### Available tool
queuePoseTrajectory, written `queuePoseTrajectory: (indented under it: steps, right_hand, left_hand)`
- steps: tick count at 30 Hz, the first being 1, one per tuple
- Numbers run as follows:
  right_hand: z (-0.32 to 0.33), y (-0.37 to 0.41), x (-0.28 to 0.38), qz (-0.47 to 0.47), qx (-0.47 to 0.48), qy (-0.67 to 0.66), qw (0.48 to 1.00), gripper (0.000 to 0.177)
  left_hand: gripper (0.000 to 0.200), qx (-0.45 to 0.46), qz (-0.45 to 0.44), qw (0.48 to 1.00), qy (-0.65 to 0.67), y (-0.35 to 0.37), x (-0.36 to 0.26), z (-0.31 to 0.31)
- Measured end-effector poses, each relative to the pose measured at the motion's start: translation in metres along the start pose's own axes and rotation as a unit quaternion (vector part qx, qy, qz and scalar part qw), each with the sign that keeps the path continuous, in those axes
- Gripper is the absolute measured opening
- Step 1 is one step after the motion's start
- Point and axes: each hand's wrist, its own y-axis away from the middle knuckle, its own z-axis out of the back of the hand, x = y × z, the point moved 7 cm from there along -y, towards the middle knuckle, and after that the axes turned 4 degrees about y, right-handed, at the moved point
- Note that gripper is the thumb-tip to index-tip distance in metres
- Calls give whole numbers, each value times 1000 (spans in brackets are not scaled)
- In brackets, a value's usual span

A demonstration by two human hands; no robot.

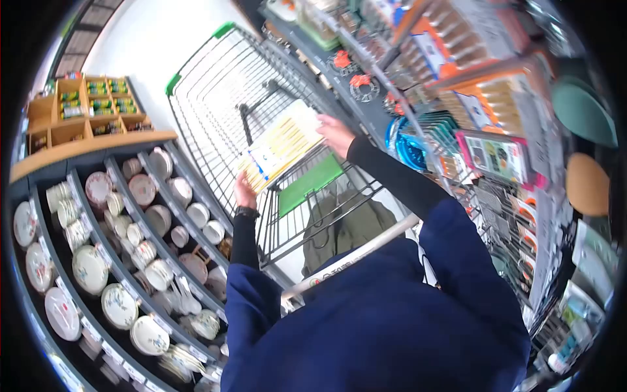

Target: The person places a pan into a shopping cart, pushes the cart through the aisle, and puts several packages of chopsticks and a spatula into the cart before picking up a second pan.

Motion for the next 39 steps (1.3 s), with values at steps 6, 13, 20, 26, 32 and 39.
queuePoseTrajectory:
  steps: [6, 13, 20, 26, 32, 39]
  right_hand:
    - [-23, 154, 140, 123, 52, -24, 991, 38]
    - [45, 286, 209, 358, -107, -65, 925, 36]
    - [91, 352, 228, 412, -183, -67, 890, 32]
    - [96, 370, 243, 462, -196, -94, 860, 36]
    - [97, 374, 253, 478, -189, -112, 851, 42]
    - [99, 374, 254, 486, -181, -100, 849, 44]
  left_hand:
    - [47, 145, -17, 989, 21, 63, -29, -126]
    - [16, 258, 27, 966, 7, 108, 30, -249]
    - [28, 376, 77, 914, -128, 170, 117, -323]
    - [24, 392, 96, 904, -145, 211, 126, -364]
    - [31, 403, 95, 895, -166, 205, 132, -367]
    - [18, 372, 103, 907, -169, 222, 126, -374]
